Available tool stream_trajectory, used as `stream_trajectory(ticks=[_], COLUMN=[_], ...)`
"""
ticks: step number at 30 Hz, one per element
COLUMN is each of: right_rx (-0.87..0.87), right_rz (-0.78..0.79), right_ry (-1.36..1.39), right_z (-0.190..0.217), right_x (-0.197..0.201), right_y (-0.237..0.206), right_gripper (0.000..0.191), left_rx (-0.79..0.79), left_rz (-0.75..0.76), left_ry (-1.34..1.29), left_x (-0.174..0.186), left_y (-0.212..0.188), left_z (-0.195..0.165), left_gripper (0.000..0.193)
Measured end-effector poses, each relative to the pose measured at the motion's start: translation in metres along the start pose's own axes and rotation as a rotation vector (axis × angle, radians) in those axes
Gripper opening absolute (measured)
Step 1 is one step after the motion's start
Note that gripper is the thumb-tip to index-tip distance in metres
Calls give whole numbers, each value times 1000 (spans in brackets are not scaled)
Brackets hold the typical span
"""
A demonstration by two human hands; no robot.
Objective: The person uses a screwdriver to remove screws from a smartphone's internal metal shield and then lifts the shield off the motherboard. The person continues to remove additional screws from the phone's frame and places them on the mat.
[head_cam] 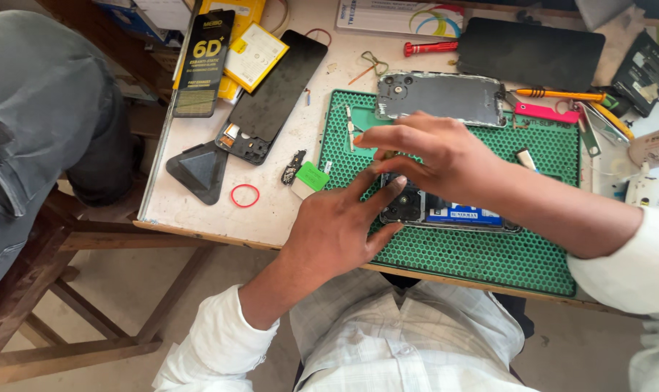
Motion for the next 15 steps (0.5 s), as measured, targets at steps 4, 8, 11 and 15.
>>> stream_trajectory(ticks=[4,8,11,15], right_rx=[9,24,-66,-4], right_rz=[15,105,3,-61], right_ry=[-113,132,100,-142], right_z=[2,3,1,6], right_x=[-6,4,7,0], right_y=[8,7,7,8], right_gripper=[49,46,46,46], left_rx=[9,-13,-8,38], left_rz=[11,-11,-10,53], left_ry=[-15,-9,-12,-1], left_x=[-1,3,3,-2], left_y=[-1,0,-1,0], left_z=[0,0,-1,1], left_gripper=[53,53,54,54])
Point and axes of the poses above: each hand's wrist, its own y-axis towards the middle knuckle, its own x-axis out of the back of the hand, z = x × y, the point moved 5 cm from there along y, towards the middle knuckle, and after that the axes turned 6 degrees about -x, right-handed, at the moved point
